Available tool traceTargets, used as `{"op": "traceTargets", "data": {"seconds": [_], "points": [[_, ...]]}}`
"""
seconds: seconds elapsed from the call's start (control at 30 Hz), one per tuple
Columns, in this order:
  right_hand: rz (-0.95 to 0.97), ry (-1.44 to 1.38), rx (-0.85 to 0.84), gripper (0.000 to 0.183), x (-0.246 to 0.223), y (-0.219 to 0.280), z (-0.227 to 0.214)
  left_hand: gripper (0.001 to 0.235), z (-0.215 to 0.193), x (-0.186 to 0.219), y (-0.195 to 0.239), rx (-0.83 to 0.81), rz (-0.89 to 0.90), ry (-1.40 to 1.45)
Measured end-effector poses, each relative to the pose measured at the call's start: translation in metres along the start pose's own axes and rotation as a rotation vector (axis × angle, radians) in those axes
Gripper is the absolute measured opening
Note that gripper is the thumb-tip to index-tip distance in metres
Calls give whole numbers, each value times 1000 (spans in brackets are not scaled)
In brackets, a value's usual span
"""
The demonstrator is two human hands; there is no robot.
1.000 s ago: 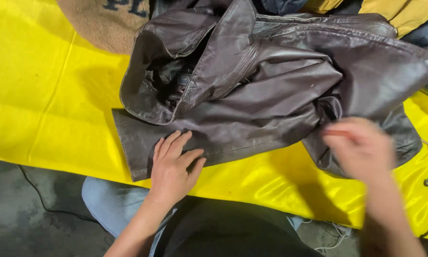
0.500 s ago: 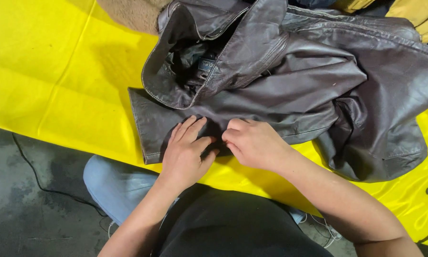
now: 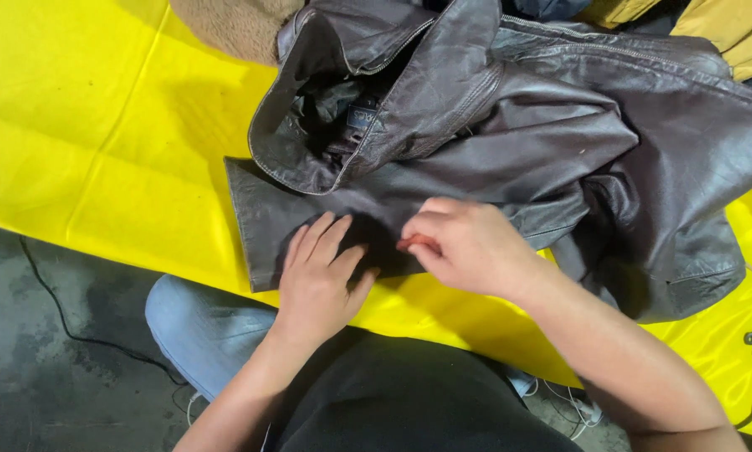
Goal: The person uses a small reddish sponge to rub and clean the surface of a dark leather jacket laid out on a yellow sheet. They repeatedly rub the jacket's sleeve and body, occasionally pausing to inspect the sponge or adjust the jacket's position.
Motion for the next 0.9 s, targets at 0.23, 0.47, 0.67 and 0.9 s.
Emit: {"op": "traceTargets", "data": {"seconds": [0.23, 0.47, 0.67, 0.9], "points": [[10, -3, -124, 8, 0, -2, 33, 26, -3, -33, 41, 398, 0, -171], [133, 73, -155, 6, 15, 27, 16, 28, 16, -49, 48, 460, 20, -139], [-20, 32, 92, 9, -6, 7, 32, 31, 17, -51, 48, 469, 46, -156], [30, 151, 5, 5, 12, 30, 35, 33, 14, -49, 50, 473, 41, -144]]}}
Point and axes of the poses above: each hand's wrist, its own y-axis away from the middle knuckle, its own z-axis out of the palm, x = y × z, the point moved 4 cm from there along -y, towards the middle knuckle, and after that the axes turned 11 degrees about -z, right-handed, at the moved point
